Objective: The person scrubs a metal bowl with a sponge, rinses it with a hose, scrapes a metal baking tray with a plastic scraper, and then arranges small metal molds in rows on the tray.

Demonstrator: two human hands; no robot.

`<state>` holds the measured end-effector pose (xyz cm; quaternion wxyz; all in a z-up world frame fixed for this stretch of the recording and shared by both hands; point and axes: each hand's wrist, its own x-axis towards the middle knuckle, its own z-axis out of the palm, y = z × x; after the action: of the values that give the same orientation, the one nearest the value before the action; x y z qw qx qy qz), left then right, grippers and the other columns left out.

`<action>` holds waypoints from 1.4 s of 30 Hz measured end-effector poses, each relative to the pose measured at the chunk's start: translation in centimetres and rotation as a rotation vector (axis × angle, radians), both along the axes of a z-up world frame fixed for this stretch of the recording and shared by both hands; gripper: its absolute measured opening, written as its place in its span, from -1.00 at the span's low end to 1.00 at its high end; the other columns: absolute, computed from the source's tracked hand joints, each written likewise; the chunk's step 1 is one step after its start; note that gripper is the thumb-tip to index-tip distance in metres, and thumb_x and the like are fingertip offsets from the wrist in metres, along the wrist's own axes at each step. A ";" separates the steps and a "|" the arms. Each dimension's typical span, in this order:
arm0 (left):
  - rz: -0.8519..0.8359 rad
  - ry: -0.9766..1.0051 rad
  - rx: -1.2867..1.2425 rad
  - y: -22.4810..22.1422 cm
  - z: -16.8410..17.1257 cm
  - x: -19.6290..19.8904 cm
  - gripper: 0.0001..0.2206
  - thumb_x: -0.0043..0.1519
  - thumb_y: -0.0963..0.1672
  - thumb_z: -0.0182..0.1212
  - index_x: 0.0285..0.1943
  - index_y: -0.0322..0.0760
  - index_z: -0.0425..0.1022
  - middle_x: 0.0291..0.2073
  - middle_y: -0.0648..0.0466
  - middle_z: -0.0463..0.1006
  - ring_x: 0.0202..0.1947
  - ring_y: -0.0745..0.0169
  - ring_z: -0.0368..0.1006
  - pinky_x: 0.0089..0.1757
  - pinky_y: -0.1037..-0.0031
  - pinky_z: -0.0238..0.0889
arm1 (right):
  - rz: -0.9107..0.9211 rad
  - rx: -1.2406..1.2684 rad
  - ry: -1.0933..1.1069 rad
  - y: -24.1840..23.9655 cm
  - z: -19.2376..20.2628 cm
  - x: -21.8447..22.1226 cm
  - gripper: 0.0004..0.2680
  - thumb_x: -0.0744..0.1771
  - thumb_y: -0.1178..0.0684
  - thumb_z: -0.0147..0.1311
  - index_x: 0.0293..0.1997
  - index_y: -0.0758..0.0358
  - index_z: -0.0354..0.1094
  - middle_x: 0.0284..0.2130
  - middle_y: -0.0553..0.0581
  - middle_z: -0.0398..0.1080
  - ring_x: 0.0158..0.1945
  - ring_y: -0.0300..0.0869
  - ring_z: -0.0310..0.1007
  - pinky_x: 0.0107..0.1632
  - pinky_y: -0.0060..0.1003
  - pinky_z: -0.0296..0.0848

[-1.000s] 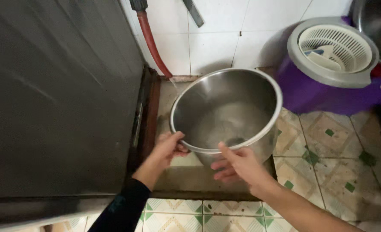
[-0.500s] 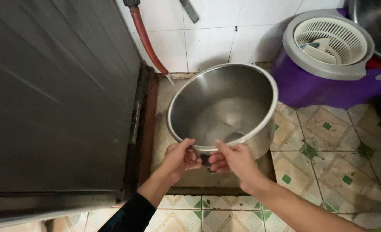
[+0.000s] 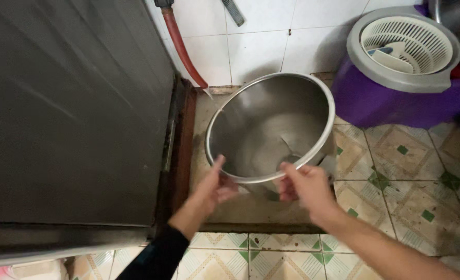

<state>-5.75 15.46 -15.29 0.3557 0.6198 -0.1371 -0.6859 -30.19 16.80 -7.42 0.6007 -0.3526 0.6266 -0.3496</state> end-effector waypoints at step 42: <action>-0.027 -0.061 -0.067 -0.1 -2.5 -1.2 -0.67 0.27 0.05 0.19 -0.13 -0.30 0.50 -0.42 0.05 0.54 -0.32 0.10 0.59 -0.15 0.13 0.48 | -0.121 -0.035 0.054 0.8 -2.3 -0.4 -0.63 0.42 -0.21 -0.02 -0.41 0.34 0.43 -0.68 0.16 0.40 -0.67 -0.16 0.40 -0.56 -0.27 0.37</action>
<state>-6.96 15.33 -17.78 0.3626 0.6262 -0.1791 -0.6666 -30.59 17.58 -9.76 0.5553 -0.3338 0.6564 -0.3864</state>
